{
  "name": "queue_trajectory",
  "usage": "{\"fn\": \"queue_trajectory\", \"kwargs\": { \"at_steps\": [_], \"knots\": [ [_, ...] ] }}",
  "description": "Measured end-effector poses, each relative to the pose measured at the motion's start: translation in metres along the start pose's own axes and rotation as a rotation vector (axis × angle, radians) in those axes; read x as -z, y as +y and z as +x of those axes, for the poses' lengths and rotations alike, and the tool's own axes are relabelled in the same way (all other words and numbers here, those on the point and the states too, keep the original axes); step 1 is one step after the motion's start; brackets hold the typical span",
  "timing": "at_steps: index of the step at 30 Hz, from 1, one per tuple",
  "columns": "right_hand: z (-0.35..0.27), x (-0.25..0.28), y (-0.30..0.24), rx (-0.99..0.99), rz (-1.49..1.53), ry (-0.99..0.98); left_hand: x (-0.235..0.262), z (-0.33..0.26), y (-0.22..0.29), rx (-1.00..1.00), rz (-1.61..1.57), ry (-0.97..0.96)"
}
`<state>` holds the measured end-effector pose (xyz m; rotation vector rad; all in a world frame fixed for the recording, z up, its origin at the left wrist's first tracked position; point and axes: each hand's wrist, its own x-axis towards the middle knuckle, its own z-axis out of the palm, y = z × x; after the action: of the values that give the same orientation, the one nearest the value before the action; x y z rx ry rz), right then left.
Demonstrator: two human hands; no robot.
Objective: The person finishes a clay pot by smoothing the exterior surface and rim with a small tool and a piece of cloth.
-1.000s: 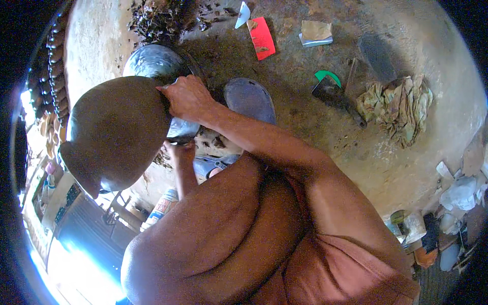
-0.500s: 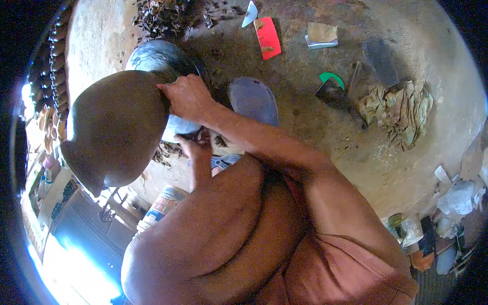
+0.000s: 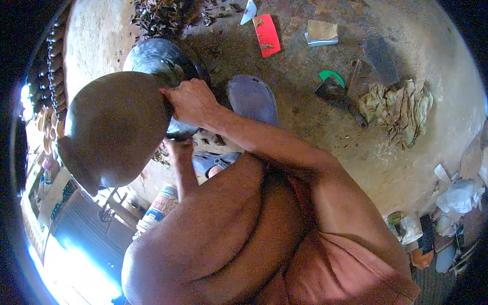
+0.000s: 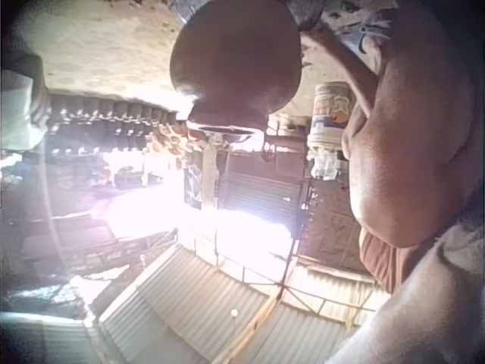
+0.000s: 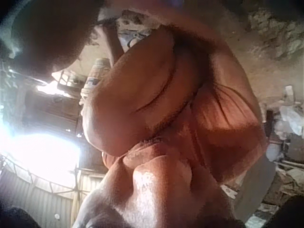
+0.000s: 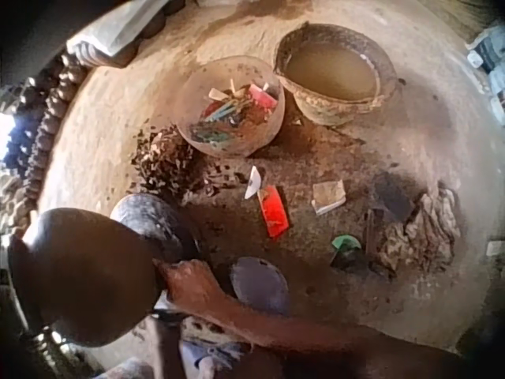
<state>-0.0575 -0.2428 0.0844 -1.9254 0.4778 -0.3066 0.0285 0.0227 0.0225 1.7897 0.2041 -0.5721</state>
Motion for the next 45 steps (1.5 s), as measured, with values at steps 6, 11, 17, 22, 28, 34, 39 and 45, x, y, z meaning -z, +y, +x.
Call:
{"fn": "queue_trajectory", "kwargs": {
  "at_steps": [6,11,17,22,28,34,39,45],
  "knots": [
    [-0.010,-0.003,0.009,0.002,0.008,-0.012,-0.097,-0.088,0.010,0.481,-0.442,0.034],
    [-0.008,-0.002,0.001,0.003,-0.024,0.021,-0.047,-0.037,0.006,0.426,-0.554,0.142],
    [-0.010,0.008,0.001,0.013,-0.015,0.015,-0.025,0.005,0.020,0.339,-0.473,0.110],
    [-0.001,0.048,0.025,-0.024,-0.013,0.093,-0.024,-0.012,-0.006,0.348,-0.466,0.273],
    [-0.032,0.154,0.073,-0.139,-0.288,0.232,-0.037,-0.017,0.005,0.362,-0.452,0.341],
    [-0.202,0.268,0.152,-0.389,-1.062,0.729,-0.016,-0.017,-0.001,0.303,-0.473,0.217],
    [-0.323,0.277,0.168,-1.296,-1.184,0.428,-0.031,-0.022,0.001,0.294,-0.468,0.186],
    [-0.351,0.292,0.171,-1.245,-0.923,0.356,-0.027,-0.022,-0.005,0.350,-0.526,0.273]
  ]
}}
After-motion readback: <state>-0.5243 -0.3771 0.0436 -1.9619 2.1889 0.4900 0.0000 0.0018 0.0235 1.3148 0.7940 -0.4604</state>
